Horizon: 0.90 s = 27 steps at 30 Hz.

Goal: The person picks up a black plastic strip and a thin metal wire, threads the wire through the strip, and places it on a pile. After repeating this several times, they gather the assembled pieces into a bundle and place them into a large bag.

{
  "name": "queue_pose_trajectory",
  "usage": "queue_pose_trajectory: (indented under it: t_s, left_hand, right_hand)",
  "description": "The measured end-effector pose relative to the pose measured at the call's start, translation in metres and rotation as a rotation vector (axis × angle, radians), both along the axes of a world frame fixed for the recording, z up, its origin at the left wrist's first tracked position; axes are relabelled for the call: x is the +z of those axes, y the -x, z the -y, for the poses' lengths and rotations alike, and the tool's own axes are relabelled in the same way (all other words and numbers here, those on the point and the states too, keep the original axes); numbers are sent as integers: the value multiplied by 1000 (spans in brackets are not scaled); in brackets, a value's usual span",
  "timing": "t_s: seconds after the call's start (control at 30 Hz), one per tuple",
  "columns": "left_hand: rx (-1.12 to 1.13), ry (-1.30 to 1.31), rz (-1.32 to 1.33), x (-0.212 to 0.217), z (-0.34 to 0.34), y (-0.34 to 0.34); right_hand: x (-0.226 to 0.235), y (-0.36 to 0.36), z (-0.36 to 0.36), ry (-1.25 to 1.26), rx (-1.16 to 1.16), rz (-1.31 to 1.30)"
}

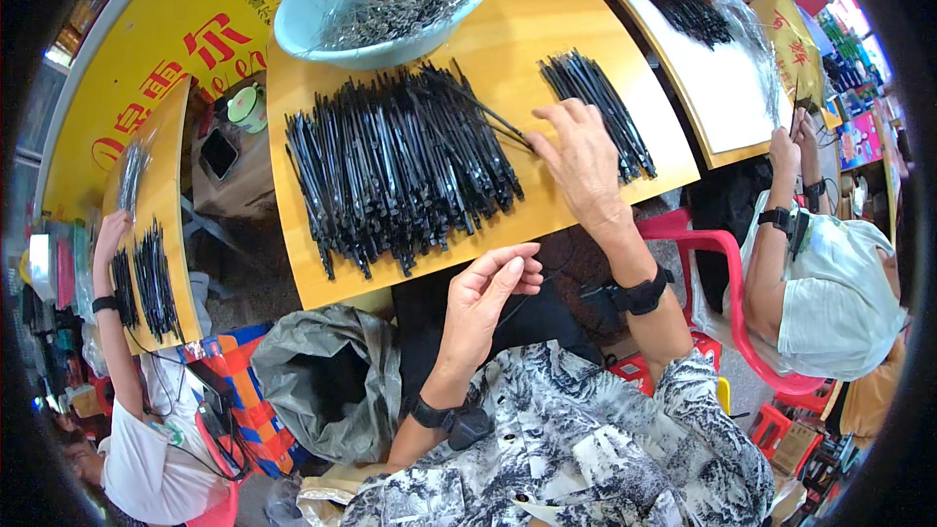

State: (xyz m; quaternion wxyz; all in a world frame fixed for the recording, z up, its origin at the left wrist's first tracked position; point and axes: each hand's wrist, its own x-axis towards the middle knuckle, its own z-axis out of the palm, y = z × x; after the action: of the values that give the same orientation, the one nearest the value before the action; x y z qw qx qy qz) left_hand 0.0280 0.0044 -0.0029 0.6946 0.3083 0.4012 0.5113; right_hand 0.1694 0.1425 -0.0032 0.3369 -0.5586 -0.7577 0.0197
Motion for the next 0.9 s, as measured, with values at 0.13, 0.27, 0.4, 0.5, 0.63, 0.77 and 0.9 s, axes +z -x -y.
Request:
queue_pose_trajectory:
  t_s: [0.13, 0.27, 0.4, 0.5, 0.63, 0.77, 0.9]
  left_hand:
    - [-11, -24, -2, 4, 1, -2]
    - [-1, 6, -10, -4, -5, 0]
    - [-3, 63, 17, -6, -15, 0]
    - [21, 17, 98, 0, -25, -6]
    - [123, -15, 173, -8, -32, -16]
    - [190, -44, 172, -1, -26, -15]
    - [245, -70, 228, 5, -20, -2]
  right_hand:
    - [-5, 13, 0, 110, 22, 4]
    - [-16, 15, -9, 136, 26, 16]
    - [-10, 7, -16, 121, 68, 24]
    - [21, -1, 3, 250, 174, -153]
    - [34, -3, 40, 615, 296, -459]
    - [38, -3, 57, 766, 386, -764]
    - [59, 14, 63, 893, 432, -931]
